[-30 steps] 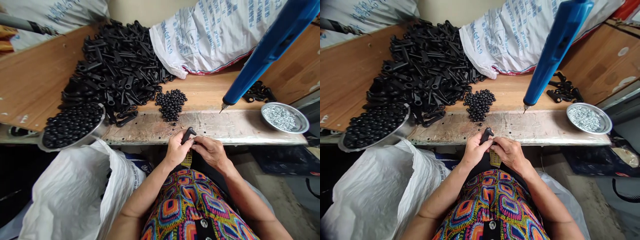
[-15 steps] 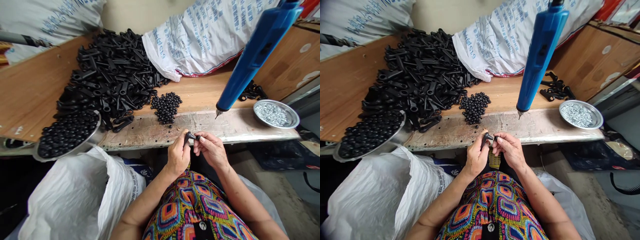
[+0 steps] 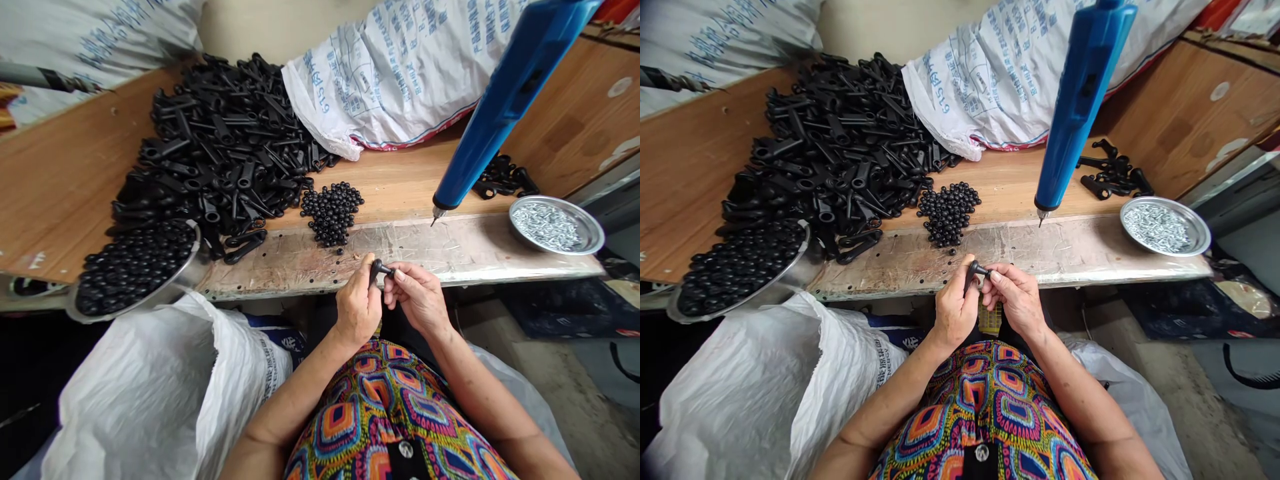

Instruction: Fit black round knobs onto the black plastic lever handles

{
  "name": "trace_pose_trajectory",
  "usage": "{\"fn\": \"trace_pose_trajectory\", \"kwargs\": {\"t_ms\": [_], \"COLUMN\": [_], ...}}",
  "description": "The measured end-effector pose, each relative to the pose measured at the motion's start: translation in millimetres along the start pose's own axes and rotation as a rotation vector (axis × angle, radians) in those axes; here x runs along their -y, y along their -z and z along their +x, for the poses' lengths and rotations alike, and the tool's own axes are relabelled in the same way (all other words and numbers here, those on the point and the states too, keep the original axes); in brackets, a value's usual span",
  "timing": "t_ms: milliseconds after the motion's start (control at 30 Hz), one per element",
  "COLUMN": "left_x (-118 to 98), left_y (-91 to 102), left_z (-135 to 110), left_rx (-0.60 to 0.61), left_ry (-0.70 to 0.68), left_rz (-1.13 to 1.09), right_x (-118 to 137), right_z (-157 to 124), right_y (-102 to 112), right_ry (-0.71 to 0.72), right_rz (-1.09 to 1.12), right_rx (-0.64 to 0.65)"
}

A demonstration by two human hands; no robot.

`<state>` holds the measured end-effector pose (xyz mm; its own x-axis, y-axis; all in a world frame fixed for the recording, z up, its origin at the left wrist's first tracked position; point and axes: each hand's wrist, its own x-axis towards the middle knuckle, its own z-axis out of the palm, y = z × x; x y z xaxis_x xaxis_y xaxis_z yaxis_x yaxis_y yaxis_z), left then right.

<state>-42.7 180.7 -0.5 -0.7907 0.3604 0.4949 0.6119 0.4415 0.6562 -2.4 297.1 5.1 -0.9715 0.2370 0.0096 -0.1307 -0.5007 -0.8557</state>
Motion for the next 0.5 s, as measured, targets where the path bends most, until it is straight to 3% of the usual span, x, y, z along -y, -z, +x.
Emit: {"fn": "trace_pose_trajectory", "kwargs": {"t_ms": [233, 500], "left_x": [4, 5], "left_y": [-0.6, -9.4], "left_z": [-2, -5], "left_rx": [-0.029, -0.164], "left_ry": [-0.102, -0.196], "left_rz": [0.137, 0.386], "right_x": [-1, -4], "right_z": [2, 1], "right_y": [-4, -15], "right_ry": [-0.023, 0.029], "right_rz": [0.052, 0.051], "right_rx": [-0.016, -0.104]}}
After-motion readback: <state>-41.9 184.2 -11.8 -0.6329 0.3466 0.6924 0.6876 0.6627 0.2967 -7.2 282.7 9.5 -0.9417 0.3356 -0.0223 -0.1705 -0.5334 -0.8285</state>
